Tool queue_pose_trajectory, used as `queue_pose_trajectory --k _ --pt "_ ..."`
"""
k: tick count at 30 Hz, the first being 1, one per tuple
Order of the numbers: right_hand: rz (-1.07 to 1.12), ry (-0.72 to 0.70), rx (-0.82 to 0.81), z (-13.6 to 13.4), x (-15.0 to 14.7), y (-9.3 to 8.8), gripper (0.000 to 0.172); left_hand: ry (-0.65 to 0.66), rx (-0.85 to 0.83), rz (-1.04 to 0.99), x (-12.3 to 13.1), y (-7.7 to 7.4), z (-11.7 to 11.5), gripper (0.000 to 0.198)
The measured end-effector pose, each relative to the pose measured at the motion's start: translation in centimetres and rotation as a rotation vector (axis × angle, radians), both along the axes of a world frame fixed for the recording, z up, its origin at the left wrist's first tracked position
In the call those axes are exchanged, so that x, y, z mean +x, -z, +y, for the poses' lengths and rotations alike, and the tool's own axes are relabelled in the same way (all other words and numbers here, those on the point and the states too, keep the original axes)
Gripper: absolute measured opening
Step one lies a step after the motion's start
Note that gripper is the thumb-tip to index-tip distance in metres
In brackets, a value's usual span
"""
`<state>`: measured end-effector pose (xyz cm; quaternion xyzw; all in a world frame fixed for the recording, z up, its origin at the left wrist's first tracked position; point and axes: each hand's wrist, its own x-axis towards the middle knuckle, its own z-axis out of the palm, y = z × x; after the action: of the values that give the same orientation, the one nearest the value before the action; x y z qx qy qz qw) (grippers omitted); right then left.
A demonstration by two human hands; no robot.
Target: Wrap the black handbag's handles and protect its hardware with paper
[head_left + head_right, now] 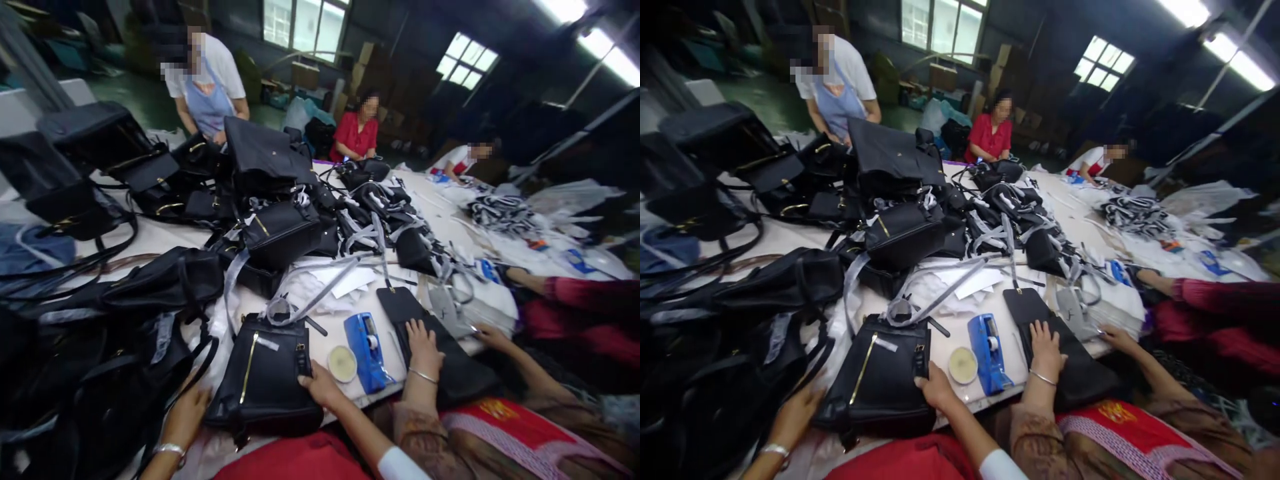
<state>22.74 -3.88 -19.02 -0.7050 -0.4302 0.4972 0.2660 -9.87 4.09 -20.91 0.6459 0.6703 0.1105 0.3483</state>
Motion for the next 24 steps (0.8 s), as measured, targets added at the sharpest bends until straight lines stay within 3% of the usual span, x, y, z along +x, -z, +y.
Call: queue_pose_trajectory --k 3,6,8,11,14,17,20,22,24 --pt "-0.133 0.048 0.011 -0.4 3.6 -1.6 0.027 0.045 -0.06 -0.059 0.6 -2.0 0.8 0.048" --pt "-0.354 0.209 0.084 0.1 9.0 -4.5 0.025 0.119 0.028 -0.096 2.0 -4.7 0.9 0.043" --pt "-0.609 0.219 0.132 1.3 12.1 -6.5 0.025 0.171 0.093 -0.051 3.4 -6.5 0.8 0.041" --pt "-1.027 -0.022 0.19 4.2 14.3 -8.0 0.018 0.267 0.192 0.109 6.1 -8.6 0.8 0.038" --pt "-1.217 -0.277 0.208 7.6 14.4 -7.2 0.011 0.409 0.297 0.23 9.4 -9.9 1.4 0.034" --pt "-1.215 -0.308 0.207 10.4 14.9 -5.6 0.017 0.52 0.309 0.169 14.4 -11.2 2.6 0.034" --pt "-1.188 -0.303 0.217 11.7 16.4 -4.6 0.022 0.696 0.301 0.015 21.6 -12.0 4.6 0.038" --pt "-1.155 -0.313 0.238 11.7 17.5 -4.2 0.022 0.783 0.321 -0.029 27.0 -11.7 6.4 0.046" --pt "-1.112 -0.335 0.26 11.3 18.5 -3.9 0.023 0.84 0.304 -0.015 32.0 -10.4 8.4 0.056"
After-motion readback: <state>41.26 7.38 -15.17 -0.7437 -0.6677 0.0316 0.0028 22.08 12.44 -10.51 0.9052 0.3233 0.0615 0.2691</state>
